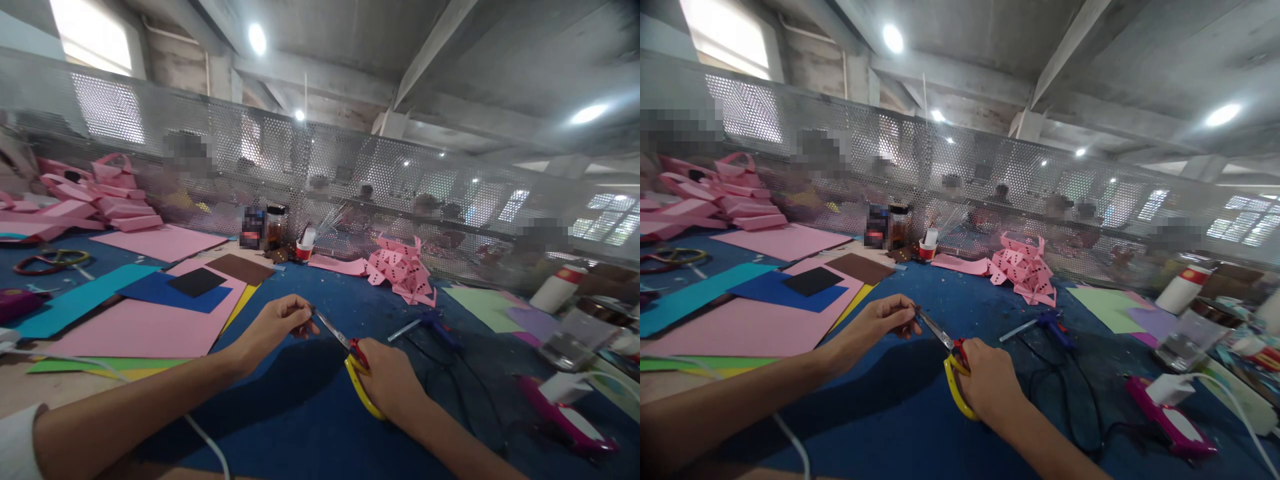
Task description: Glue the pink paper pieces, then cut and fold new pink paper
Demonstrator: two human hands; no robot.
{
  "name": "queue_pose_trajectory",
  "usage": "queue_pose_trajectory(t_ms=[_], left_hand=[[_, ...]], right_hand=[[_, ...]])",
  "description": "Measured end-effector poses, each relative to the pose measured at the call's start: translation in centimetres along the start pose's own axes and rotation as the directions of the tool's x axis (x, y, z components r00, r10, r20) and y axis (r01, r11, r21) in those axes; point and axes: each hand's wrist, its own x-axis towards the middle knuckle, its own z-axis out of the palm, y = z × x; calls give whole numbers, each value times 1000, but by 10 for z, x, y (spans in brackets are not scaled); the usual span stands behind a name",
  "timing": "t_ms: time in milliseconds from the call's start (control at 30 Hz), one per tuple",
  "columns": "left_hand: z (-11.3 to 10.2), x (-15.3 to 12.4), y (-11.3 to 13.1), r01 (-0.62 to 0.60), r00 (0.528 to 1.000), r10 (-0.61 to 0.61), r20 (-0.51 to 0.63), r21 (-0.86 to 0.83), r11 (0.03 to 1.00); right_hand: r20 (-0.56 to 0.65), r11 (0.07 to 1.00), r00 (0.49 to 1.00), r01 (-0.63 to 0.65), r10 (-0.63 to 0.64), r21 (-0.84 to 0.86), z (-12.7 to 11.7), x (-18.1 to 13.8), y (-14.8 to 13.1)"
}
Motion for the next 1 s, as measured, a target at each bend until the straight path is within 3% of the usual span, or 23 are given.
queue_pose_trajectory(t_ms=[600,1000], left_hand=[[-1,0,0,16,1000,-16,11,-9,1000],[-2,1,0,-8,1000,8,-14,-10,1000]], right_hand=[[76,1000,997,-13,13,3,-1,2,1],[-76,998,997,34,-30,50,3,2,1]])
